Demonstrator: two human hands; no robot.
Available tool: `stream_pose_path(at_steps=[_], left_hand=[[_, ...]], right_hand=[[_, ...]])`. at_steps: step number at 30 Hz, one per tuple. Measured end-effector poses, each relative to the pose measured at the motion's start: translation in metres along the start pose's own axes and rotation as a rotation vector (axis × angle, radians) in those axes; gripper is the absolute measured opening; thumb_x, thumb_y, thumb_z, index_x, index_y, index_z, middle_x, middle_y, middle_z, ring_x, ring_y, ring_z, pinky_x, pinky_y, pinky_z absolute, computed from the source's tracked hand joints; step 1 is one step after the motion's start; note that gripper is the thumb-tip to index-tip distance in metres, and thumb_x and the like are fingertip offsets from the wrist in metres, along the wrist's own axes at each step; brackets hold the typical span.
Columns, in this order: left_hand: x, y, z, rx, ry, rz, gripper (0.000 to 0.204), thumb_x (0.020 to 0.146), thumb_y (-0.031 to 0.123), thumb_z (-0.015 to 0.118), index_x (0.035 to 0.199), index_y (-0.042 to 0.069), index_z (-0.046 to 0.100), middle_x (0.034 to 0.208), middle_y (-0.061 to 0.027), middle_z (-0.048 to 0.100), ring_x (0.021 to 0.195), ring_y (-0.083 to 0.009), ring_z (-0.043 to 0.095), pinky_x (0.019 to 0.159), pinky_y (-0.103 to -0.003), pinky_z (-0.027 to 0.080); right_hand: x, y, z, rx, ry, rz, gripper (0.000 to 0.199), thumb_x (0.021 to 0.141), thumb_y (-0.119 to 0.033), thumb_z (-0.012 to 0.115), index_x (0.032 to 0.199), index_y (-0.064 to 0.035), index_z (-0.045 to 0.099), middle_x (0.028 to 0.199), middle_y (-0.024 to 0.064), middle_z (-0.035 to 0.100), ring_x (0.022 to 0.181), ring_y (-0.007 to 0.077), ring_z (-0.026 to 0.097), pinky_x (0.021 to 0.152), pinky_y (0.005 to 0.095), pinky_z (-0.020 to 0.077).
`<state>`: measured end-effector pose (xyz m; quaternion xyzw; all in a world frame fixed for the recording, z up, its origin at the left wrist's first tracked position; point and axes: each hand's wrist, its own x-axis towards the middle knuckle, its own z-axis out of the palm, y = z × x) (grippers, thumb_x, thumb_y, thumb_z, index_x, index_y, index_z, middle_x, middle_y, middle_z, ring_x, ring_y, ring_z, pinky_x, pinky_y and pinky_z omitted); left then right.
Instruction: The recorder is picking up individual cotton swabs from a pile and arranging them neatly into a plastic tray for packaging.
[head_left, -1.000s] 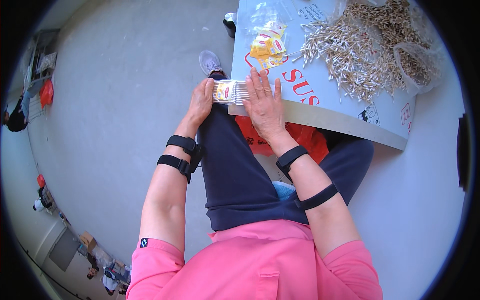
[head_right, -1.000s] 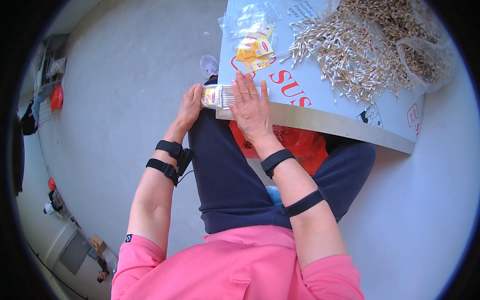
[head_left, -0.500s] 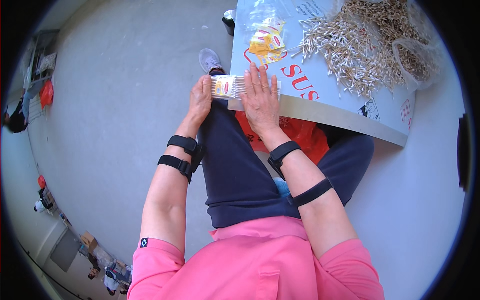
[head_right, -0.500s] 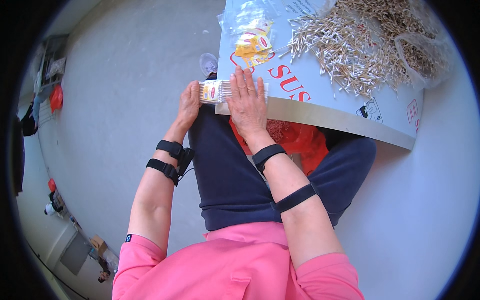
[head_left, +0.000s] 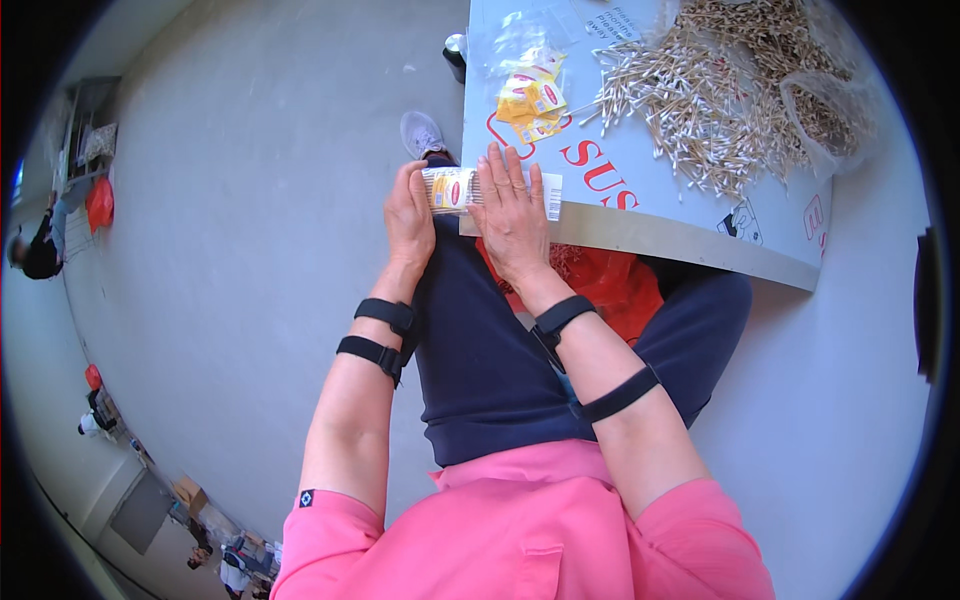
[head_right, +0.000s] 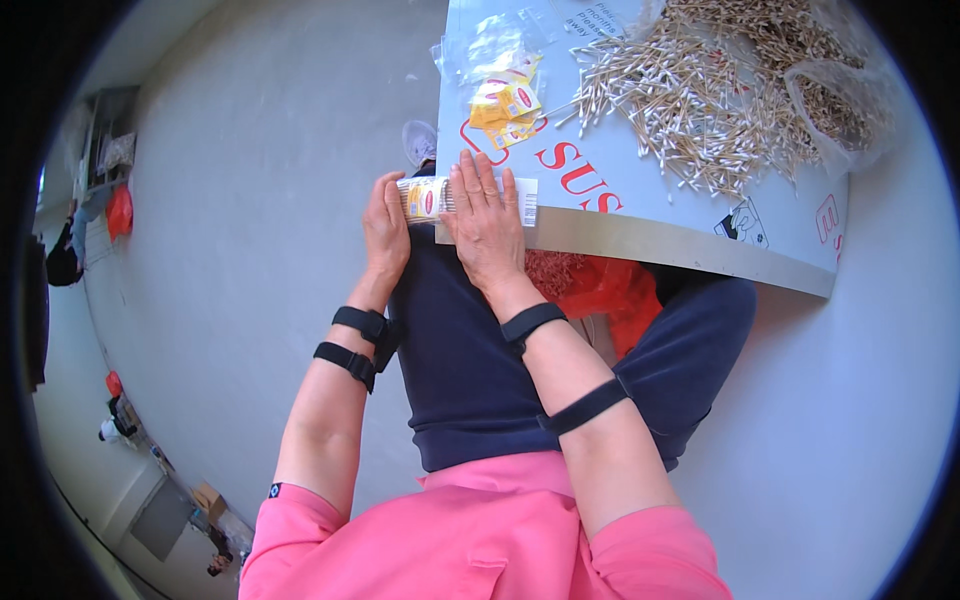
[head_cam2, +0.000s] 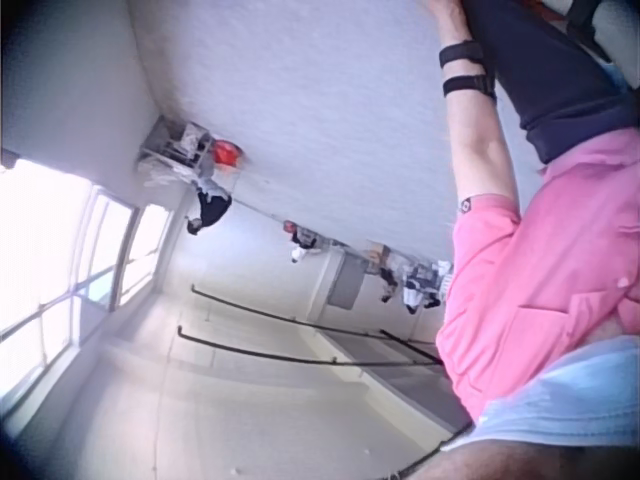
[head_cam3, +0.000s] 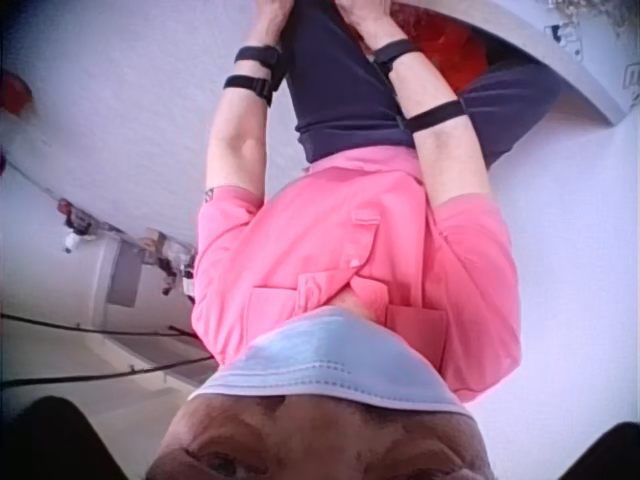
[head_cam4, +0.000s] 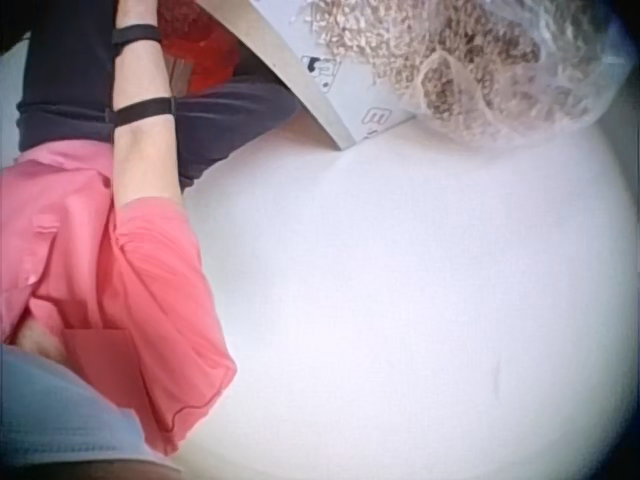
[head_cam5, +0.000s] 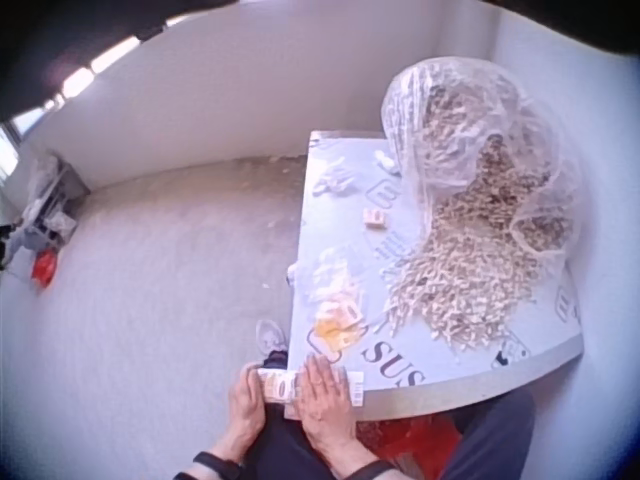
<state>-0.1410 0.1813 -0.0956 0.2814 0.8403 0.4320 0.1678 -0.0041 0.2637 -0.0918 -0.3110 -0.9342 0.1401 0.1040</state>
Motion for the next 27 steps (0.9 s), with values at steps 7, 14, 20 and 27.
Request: stream_pose_path(at_steps=[7,14,20,27], left_hand=[[-0.006,-0.001,-0.003,-0.084,0.044,-0.006,0.037,0.110,0.032,0.039,0.119,0.007,0.064,0.094,-0.0176,0.070,0.086,-0.0301,0.069,0.076,-0.039,0.052],[-0.008,0.001,-0.003,-0.121,-0.015,-0.047,0.041,0.110,0.034,0.037,0.119,0.002,0.063,0.096,-0.0103,0.068,0.089,-0.0162,0.064,0.079,-0.031,0.051],[-0.011,-0.003,-0.004,-0.204,-0.011,-0.121,0.040,0.111,0.033,0.037,0.120,0.003,0.062,0.101,-0.0065,0.067,0.093,-0.0136,0.062,0.083,-0.030,0.050],[-0.008,0.000,0.009,-0.188,-0.029,-0.009,0.038,0.109,0.031,0.037,0.128,0.006,0.059,0.108,-0.0145,0.068,0.098,-0.0237,0.066,0.085,-0.036,0.051]], right_hand=[[0.005,0.005,-0.016,0.824,0.348,0.184,0.044,0.106,-0.017,0.038,0.146,0.0003,0.041,0.155,0.0204,0.039,0.145,0.0369,0.035,0.120,0.0433,0.0279],[0.019,-0.039,0.009,1.106,0.322,0.220,0.043,0.108,-0.020,0.034,0.144,0.0009,0.043,0.152,0.0230,0.041,0.145,0.0359,0.037,0.119,0.0409,0.0284],[0.015,-0.025,0.000,1.066,0.387,0.278,0.042,0.108,-0.021,0.033,0.141,0.0018,0.045,0.155,0.0229,0.038,0.147,0.0360,0.034,0.120,0.0411,0.0267],[0.018,-0.030,0.002,0.976,0.258,0.091,0.039,0.105,-0.014,0.041,0.139,0.0039,0.046,0.157,0.0281,0.031,0.146,0.0407,0.033,0.119,0.0440,0.0284]])
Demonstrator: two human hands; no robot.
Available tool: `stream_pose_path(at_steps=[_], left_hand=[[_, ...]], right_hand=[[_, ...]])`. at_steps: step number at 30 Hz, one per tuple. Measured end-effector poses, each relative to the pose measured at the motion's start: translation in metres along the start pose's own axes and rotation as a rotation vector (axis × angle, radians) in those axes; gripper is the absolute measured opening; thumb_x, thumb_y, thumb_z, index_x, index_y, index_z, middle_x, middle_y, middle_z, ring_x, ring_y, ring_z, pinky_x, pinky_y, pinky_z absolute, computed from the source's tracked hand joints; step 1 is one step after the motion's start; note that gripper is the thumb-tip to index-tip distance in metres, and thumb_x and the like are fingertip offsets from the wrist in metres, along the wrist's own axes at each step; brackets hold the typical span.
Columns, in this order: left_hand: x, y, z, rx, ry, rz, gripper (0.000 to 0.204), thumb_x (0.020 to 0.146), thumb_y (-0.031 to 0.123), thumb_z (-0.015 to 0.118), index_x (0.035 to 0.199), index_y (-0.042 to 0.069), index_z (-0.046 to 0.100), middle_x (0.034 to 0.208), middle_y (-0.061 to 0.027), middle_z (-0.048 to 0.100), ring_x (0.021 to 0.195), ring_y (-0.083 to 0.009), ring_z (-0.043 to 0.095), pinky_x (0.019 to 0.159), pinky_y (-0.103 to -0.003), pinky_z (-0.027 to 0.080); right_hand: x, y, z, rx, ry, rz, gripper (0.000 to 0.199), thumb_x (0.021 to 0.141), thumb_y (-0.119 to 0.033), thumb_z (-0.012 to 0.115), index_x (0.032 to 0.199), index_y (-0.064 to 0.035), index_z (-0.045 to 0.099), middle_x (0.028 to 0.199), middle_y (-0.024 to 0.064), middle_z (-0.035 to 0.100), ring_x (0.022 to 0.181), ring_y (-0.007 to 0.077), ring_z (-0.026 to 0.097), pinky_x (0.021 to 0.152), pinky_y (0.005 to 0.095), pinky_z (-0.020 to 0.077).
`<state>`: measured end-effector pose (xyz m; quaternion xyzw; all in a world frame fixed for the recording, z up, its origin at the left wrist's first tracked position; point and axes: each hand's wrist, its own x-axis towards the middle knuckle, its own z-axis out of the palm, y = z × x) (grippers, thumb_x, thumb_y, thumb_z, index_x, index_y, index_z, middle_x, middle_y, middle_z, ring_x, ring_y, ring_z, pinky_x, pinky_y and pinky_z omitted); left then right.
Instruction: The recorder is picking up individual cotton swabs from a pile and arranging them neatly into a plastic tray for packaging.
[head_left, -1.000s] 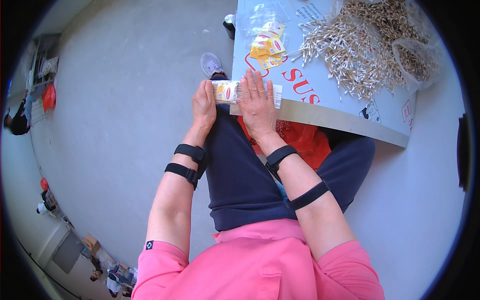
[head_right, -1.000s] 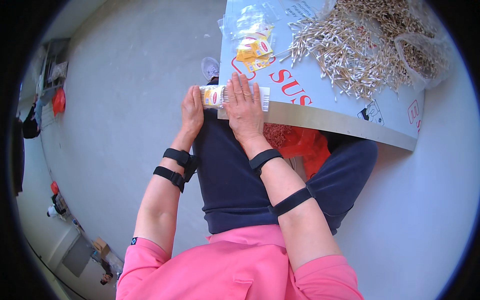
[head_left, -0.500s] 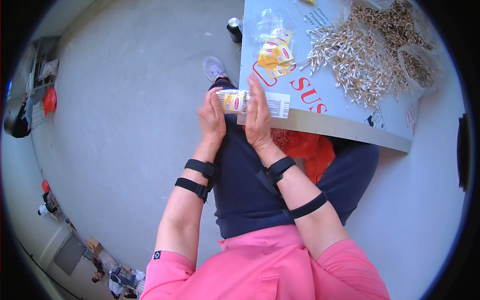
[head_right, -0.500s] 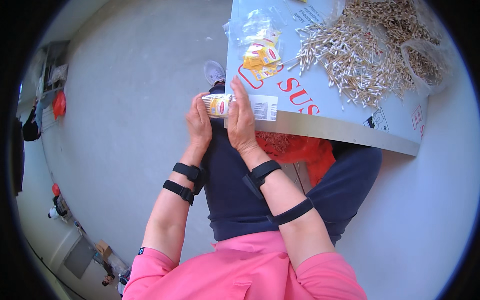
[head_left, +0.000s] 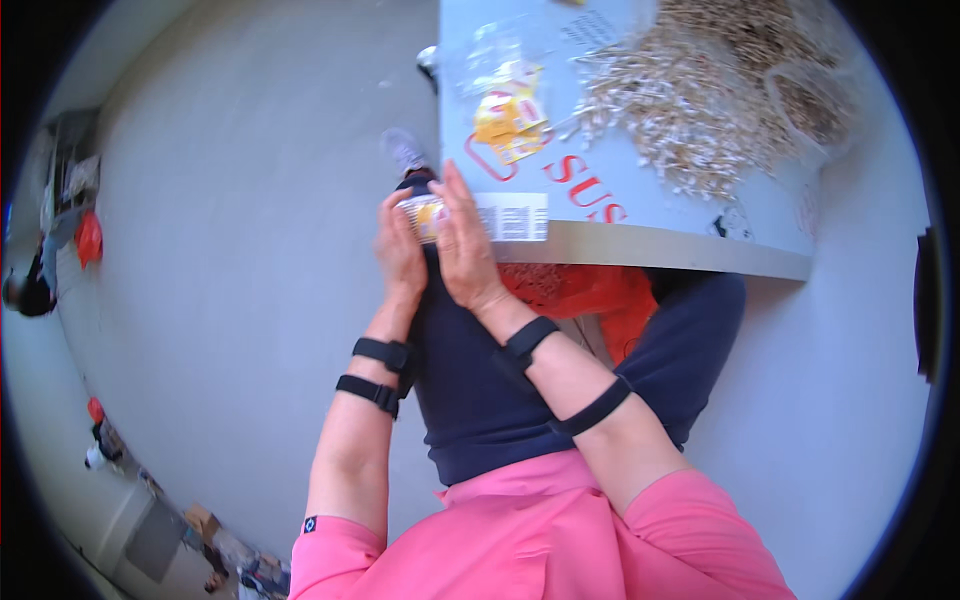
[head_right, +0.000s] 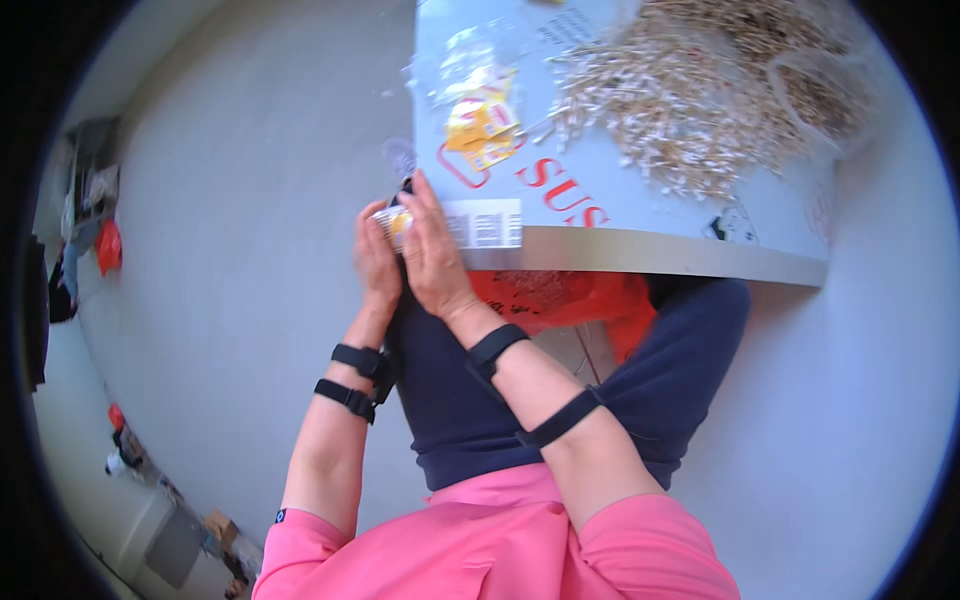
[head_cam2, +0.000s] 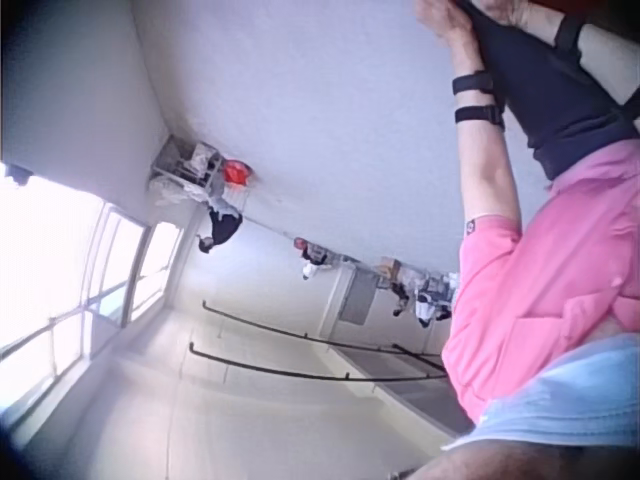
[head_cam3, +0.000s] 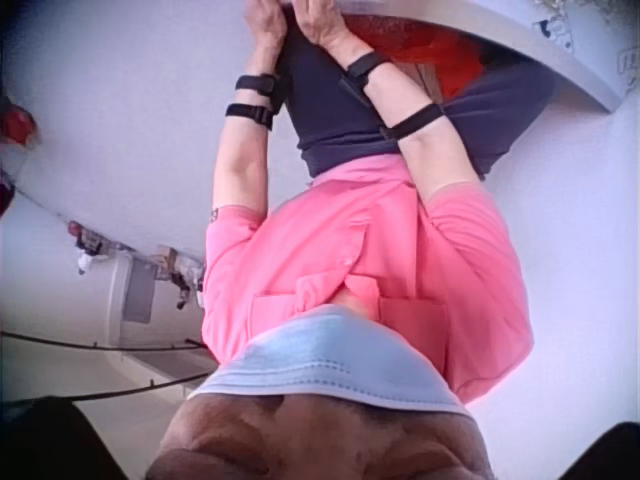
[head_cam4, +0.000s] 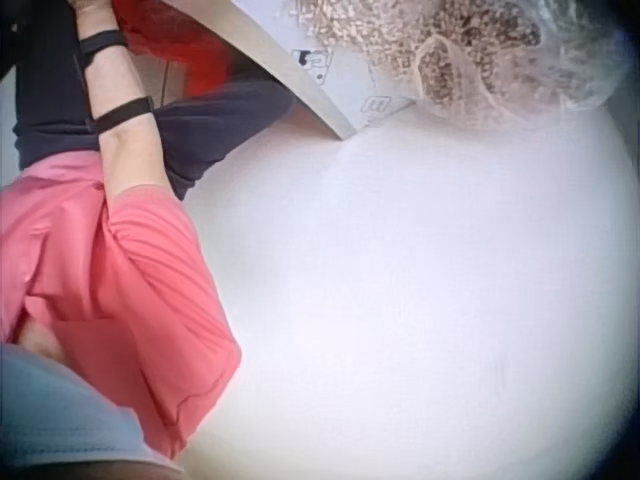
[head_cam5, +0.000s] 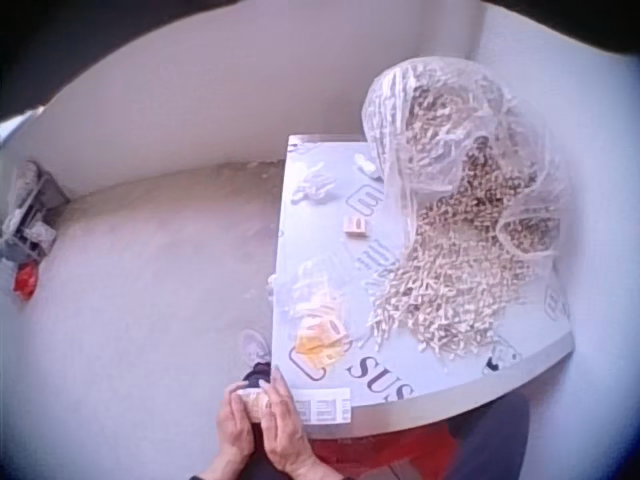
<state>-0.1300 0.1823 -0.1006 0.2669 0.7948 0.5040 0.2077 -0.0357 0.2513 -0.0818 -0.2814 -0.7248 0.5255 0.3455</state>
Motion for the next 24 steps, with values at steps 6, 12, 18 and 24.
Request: stream_pose_path(at_steps=[6,12,18,24], left_hand=[[0.003,-0.007,-0.023,0.183,0.049,0.028,0.041,0.108,0.029,0.039,0.134,0.001,0.053,0.128,-0.0178,0.059,0.117,-0.0275,0.058,0.100,-0.038,0.045],[-0.002,0.065,-0.013,0.509,0.263,0.470,0.034,0.101,0.016,0.055,0.132,0.001,0.056,0.123,-0.0179,0.061,0.114,-0.0285,0.060,0.099,-0.040,0.046],[-0.025,0.124,0.062,0.305,-0.738,0.359,0.018,0.093,0.010,0.062,0.109,0.003,0.066,0.101,-0.0160,0.066,0.097,-0.0345,0.065,0.084,-0.043,0.052],[-0.064,0.109,0.120,0.297,-0.574,0.512,0.017,0.091,0.009,0.065,0.107,0.005,0.063,0.102,-0.0127,0.062,0.093,-0.0345,0.064,0.079,-0.043,0.053]], right_hand=[[-0.014,-0.009,-0.060,-0.143,0.024,-0.037,0.034,0.100,-0.008,0.048,0.132,0.0017,0.052,0.151,0.0247,0.041,0.139,0.0403,0.042,0.113,0.0426,0.0375],[-0.030,0.011,-0.209,-0.623,0.377,0.124,0.012,0.094,-0.005,0.057,0.105,-0.0047,0.063,0.097,0.0138,0.063,0.088,0.0347,0.064,0.076,0.0424,0.0521],[-0.002,0.029,-0.237,-0.691,0.431,0.260,0.011,0.089,-0.010,0.067,0.093,-0.0051,0.059,0.092,0.0135,0.060,0.083,0.0345,0.063,0.071,0.0439,0.0508],[-0.030,0.031,-0.225,-0.689,0.190,0.141,0.015,0.084,-0.010,0.070,0.089,-0.0057,0.057,0.091,0.0118,0.057,0.084,0.0352,0.061,0.071,0.0457,0.0495]])
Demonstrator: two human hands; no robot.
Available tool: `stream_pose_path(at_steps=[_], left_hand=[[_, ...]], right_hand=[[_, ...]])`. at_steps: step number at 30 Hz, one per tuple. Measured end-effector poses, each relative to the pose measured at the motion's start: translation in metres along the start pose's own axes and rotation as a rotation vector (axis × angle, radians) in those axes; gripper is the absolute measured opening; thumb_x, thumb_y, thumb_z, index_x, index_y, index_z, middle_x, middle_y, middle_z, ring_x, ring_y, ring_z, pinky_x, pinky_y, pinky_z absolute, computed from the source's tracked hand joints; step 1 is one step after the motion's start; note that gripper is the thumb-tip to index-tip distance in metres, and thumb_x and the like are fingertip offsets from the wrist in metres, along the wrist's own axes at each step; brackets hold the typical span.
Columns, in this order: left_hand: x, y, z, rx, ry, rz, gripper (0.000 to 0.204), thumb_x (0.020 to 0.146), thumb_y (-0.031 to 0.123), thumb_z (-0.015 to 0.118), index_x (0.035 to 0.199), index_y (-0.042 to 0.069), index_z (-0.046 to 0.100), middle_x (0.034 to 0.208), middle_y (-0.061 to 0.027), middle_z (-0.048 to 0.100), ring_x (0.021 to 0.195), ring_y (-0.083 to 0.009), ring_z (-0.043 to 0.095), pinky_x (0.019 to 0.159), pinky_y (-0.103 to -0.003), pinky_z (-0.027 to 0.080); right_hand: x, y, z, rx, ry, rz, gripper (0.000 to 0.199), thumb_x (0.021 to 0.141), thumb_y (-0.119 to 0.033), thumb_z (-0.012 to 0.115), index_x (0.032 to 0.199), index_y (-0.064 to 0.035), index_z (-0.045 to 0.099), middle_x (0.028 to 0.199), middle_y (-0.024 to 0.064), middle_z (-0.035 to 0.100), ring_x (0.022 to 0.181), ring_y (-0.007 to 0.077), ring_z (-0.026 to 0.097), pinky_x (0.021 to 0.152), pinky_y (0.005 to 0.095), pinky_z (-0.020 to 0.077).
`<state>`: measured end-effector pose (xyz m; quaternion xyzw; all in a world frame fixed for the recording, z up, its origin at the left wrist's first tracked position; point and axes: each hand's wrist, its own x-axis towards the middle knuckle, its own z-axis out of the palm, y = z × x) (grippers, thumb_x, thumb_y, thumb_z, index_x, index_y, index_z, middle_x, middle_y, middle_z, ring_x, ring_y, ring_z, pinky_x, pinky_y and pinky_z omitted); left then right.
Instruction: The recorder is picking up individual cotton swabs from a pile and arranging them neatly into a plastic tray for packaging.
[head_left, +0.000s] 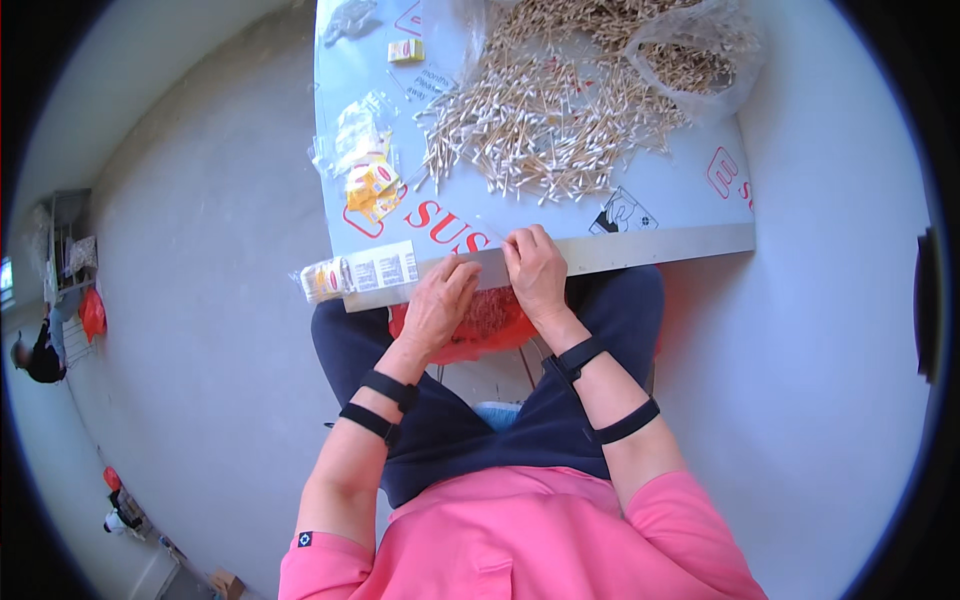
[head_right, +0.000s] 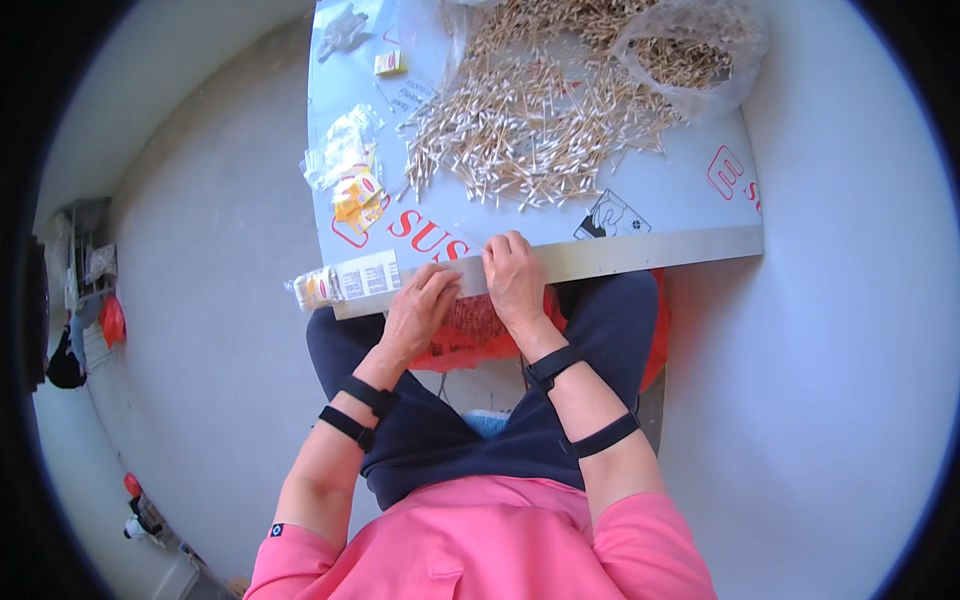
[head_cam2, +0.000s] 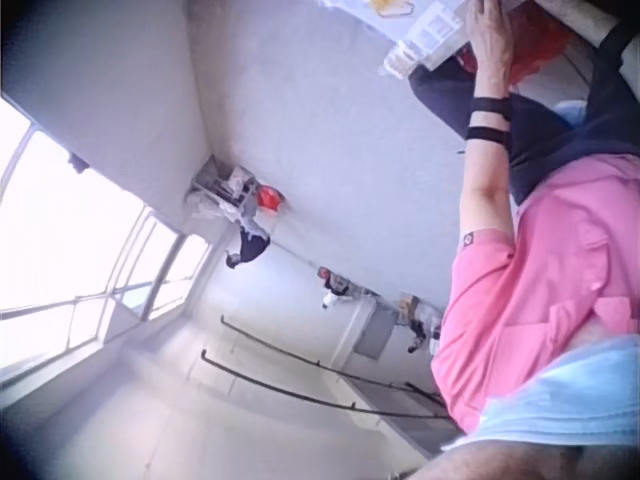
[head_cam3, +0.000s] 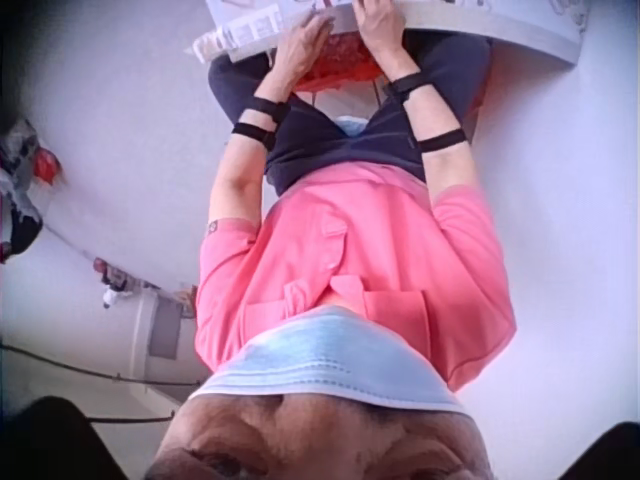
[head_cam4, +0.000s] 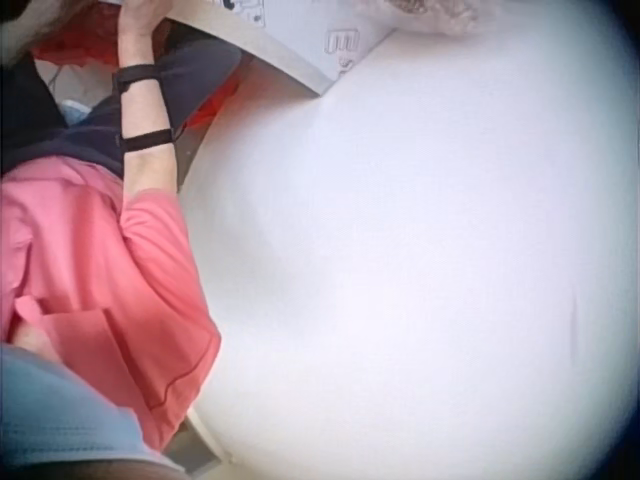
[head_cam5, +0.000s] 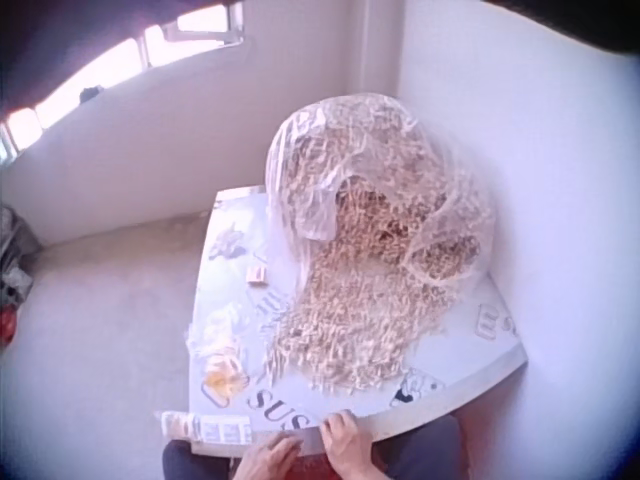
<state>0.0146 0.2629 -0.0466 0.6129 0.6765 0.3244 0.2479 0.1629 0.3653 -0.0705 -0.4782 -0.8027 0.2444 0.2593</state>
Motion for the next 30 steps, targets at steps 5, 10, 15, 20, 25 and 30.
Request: stream_pose_path(at_steps=[5,10,15,20,25,30], left_hand=[[-0.005,-0.006,0.020,0.049,0.138,-0.021,0.025,0.086,0.004,0.067,0.110,0.008,0.061,0.106,-0.0118,0.060,0.095,-0.0345,0.062,0.079,-0.043,0.051],[0.015,0.005,0.024,0.159,0.270,-0.032,0.032,0.084,0.007,0.070,0.114,0.010,0.059,0.108,-0.0083,0.060,0.097,-0.0301,0.063,0.081,-0.042,0.051],[0.045,-0.006,0.018,0.308,0.197,0.076,0.030,0.083,0.010,0.074,0.110,0.010,0.064,0.109,-0.0076,0.061,0.097,-0.0276,0.063,0.083,-0.039,0.051],[0.012,-0.022,0.024,0.305,0.226,-0.007,0.022,0.081,0.010,0.076,0.100,0.009,0.065,0.112,-0.0085,0.059,0.096,-0.0278,0.062,0.082,-0.038,0.050],[-0.003,-0.030,0.024,0.198,0.439,-0.085,0.036,0.078,0.009,0.079,0.109,0.010,0.061,0.120,-0.0085,0.057,0.111,-0.0302,0.055,0.094,-0.044,0.043],[-0.001,-0.029,0.022,0.173,0.402,-0.067,0.039,0.079,0.009,0.079,0.112,0.009,0.059,0.122,-0.0101,0.056,0.113,-0.0324,0.053,0.099,-0.045,0.039]], right_hand=[[0.015,0.004,-0.010,0.121,0.030,0.045,0.018,0.084,-0.009,0.072,0.097,-0.0057,0.060,0.094,0.0121,0.057,0.086,0.0329,0.063,0.071,0.0423,0.0514],[0.052,0.025,-0.031,-0.101,0.135,-0.038,0.017,0.085,-0.010,0.070,0.099,-0.0060,0.062,0.095,0.0117,0.058,0.086,0.0311,0.064,0.070,0.0410,0.0522],[0.042,0.023,-0.008,-0.215,-0.074,-0.262,0.021,0.081,-0.007,0.072,0.100,-0.0073,0.063,0.094,0.0089,0.058,0.086,0.0296,0.064,0.070,0.0391,0.0530],[0.019,-0.001,-0.001,0.084,-0.052,-0.074,0.026,0.081,-0.007,0.074,0.104,-0.0062,0.062,0.093,0.0103,0.058,0.084,0.0291,0.064,0.068,0.0393,0.0520],[-0.003,0.004,-0.017,0.249,-0.012,0.191,0.028,0.083,-0.006,0.074,0.108,-0.0055,0.062,0.094,0.0104,0.059,0.082,0.0288,0.063,0.068,0.0398,0.0510],[-0.007,-0.002,-0.014,0.193,-0.060,0.025,0.022,0.084,-0.004,0.072,0.104,-0.0050,0.063,0.096,0.0095,0.060,0.079,0.0289,0.065,0.068,0.0391,0.0516]])
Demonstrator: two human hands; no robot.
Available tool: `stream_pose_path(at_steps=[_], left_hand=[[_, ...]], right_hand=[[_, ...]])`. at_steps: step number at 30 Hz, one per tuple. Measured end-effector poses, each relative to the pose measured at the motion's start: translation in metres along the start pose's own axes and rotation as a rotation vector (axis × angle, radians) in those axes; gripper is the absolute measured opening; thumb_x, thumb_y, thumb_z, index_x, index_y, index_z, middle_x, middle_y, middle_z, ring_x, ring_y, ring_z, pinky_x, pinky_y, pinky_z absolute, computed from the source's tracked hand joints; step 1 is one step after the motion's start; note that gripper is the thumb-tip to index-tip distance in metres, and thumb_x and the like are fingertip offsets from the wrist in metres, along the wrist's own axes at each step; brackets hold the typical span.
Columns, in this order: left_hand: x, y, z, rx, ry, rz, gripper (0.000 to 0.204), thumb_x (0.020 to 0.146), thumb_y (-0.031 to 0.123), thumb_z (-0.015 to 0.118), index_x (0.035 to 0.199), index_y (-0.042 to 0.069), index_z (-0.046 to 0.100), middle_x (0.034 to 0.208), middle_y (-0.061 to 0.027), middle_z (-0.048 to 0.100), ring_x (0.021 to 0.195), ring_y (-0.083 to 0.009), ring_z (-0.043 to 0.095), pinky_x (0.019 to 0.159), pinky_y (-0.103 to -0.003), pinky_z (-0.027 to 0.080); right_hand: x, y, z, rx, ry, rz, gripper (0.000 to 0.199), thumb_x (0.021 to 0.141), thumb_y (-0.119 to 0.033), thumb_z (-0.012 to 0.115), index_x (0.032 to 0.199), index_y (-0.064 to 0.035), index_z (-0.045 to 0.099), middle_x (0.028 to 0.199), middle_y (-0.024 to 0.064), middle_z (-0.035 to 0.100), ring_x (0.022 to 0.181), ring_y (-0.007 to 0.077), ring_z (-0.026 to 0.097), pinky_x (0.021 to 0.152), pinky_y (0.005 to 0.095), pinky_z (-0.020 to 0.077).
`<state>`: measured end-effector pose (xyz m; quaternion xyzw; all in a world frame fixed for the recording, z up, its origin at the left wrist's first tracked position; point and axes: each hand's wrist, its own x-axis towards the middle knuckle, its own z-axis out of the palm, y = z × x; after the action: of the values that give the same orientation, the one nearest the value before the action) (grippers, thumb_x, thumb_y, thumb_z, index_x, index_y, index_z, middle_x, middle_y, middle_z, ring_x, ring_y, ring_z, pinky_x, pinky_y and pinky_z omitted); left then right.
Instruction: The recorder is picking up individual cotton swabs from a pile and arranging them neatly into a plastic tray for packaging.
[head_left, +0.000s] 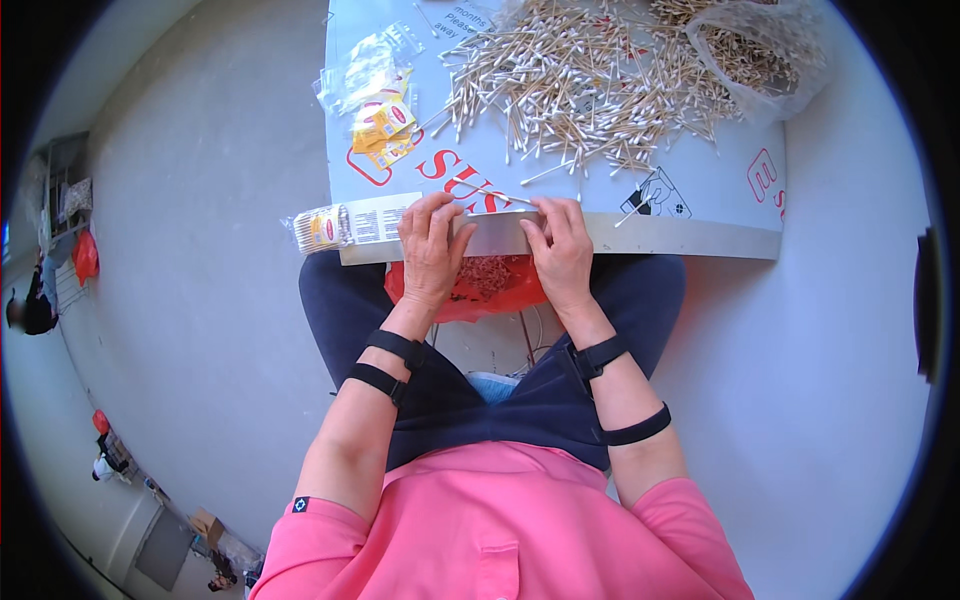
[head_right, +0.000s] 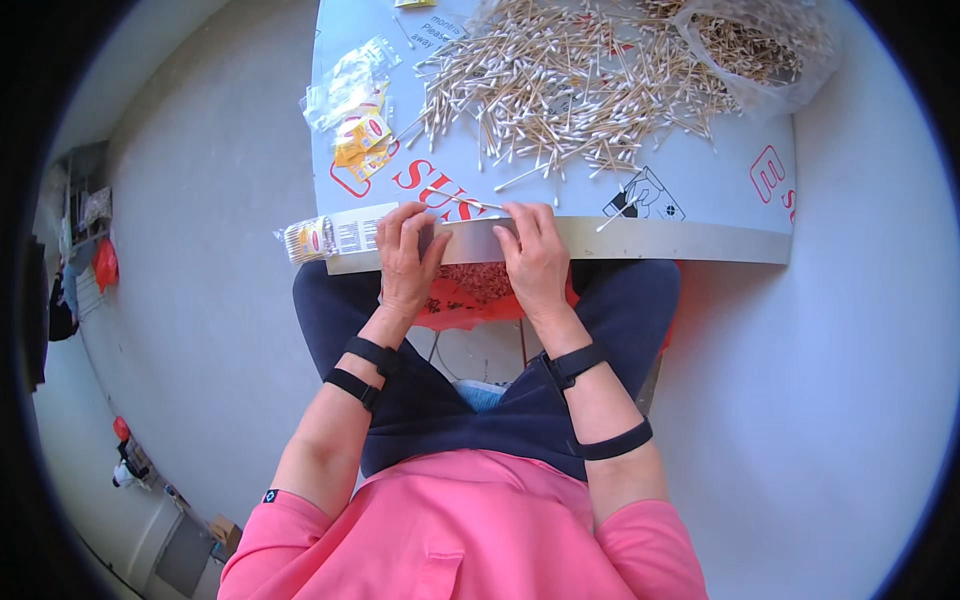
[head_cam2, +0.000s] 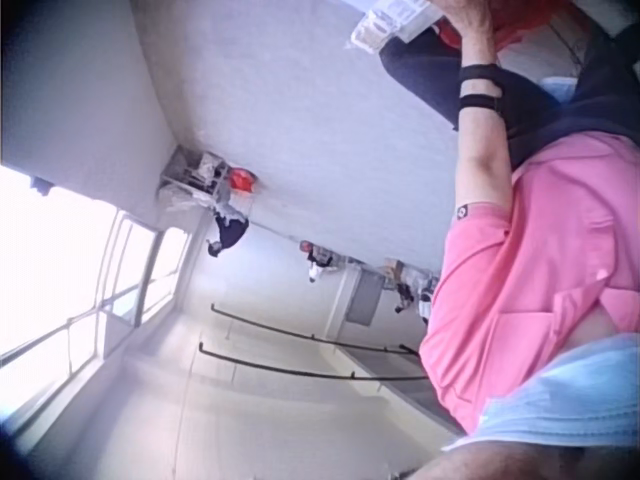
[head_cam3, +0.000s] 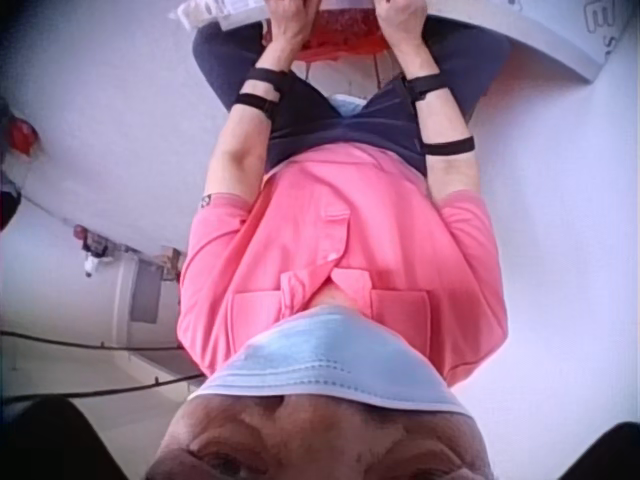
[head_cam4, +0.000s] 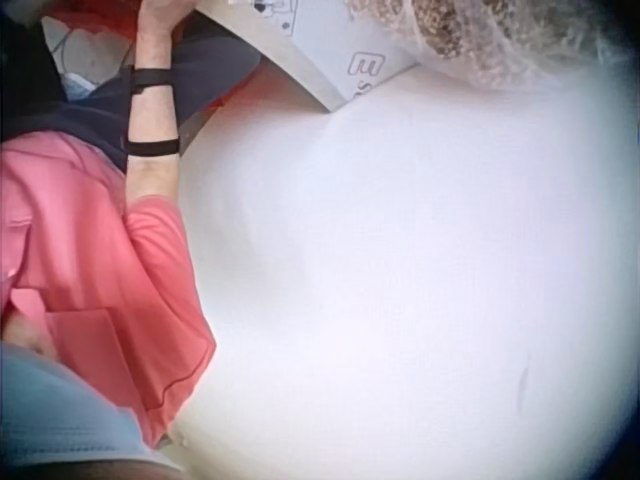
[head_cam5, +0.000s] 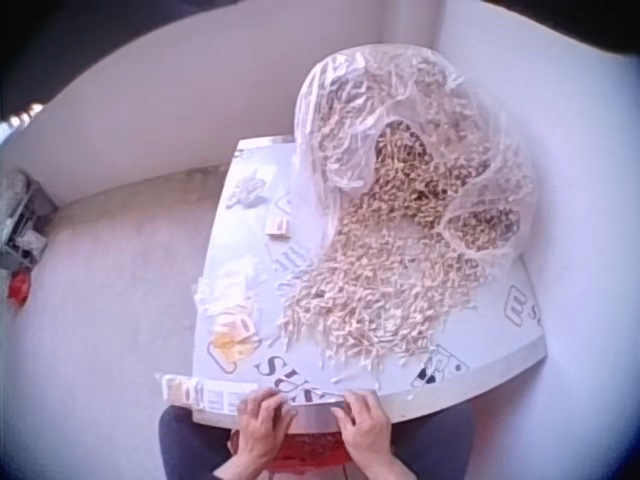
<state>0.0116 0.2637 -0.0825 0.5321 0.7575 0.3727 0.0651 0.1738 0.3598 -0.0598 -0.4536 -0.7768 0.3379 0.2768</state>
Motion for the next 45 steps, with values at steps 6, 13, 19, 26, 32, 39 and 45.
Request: stream_pose_path(at_steps=[6,13,19,26,32,39,45], left_hand=[[-0.001,-0.002,0.000,0.061,-0.041,0.091,0.032,0.081,0.009,0.076,0.109,0.010,0.063,0.115,-0.0055,0.060,0.111,-0.0278,0.055,0.097,-0.042,0.039],[0.011,0.009,0.008,0.132,-0.033,0.088,0.034,0.080,0.012,0.077,0.112,0.013,0.065,0.113,-0.0041,0.060,0.107,-0.0265,0.055,0.091,-0.040,0.040],[0.029,0.004,0.012,0.092,-0.088,0.096,0.039,0.080,0.013,0.077,0.116,0.013,0.063,0.115,-0.0047,0.059,0.105,-0.0273,0.055,0.090,-0.041,0.041],[0.027,0.011,0.013,0.071,-0.091,0.113,0.038,0.079,0.013,0.077,0.114,0.014,0.063,0.115,-0.0034,0.059,0.111,-0.0268,0.054,0.094,-0.042,0.040],[0.030,0.016,0.019,0.142,-0.176,0.264,0.029,0.080,0.014,0.076,0.105,0.016,0.064,0.111,-0.0008,0.059,0.111,-0.0246,0.054,0.097,-0.040,0.038],[0.008,0.010,0.007,0.139,-0.129,0.180,0.022,0.081,0.013,0.075,0.100,0.015,0.063,0.110,0.0003,0.058,0.109,-0.0235,0.054,0.095,-0.041,0.038],[0.010,0.009,0.008,0.129,-0.121,0.185,0.021,0.081,0.014,0.075,0.099,0.016,0.063,0.110,0.0006,0.058,0.109,-0.0233,0.053,0.094,-0.041,0.038]], right_hand=[[0.005,0.004,0.010,0.024,-0.069,-0.005,0.020,0.084,-0.006,0.073,0.102,-0.0059,0.064,0.098,0.0090,0.060,0.080,0.0294,0.066,0.068,0.0389,0.0514],[0.016,-0.015,0.025,0.019,0.037,0.003,0.014,0.084,-0.010,0.073,0.095,-0.0074,0.065,0.095,0.0092,0.059,0.080,0.0306,0.065,0.064,0.0406,0.0514],[0.036,-0.005,0.022,-0.074,-0.071,-0.024,0.009,0.085,-0.012,0.071,0.086,-0.0064,0.064,0.090,0.0099,0.059,0.080,0.0317,0.064,0.067,0.0430,0.0512],[0.033,0.015,-0.023,0.083,0.072,0.211,0.004,0.088,-0.007,0.068,0.088,-0.0041,0.064,0.089,0.0109,0.059,0.075,0.0286,0.063,0.067,0.0373,0.0504],[0.011,0.021,-0.014,-0.056,0.022,-0.023,0.016,0.087,-0.007,0.068,0.101,-0.0071,0.062,0.095,0.0118,0.057,0.081,0.0335,0.062,0.068,0.0414,0.0504],[0.052,0.019,-0.008,-0.436,-0.007,-0.313,0.023,0.081,-0.009,0.075,0.102,-0.0081,0.066,0.093,0.0094,0.059,0.080,0.0285,0.064,0.066,0.0385,0.0526],[0.036,-0.005,0.004,-0.202,-0.012,-0.133,0.026,0.081,-0.009,0.075,0.105,-0.0065,0.067,0.097,0.0098,0.060,0.088,0.0302,0.064,0.070,0.0388,0.0526]])
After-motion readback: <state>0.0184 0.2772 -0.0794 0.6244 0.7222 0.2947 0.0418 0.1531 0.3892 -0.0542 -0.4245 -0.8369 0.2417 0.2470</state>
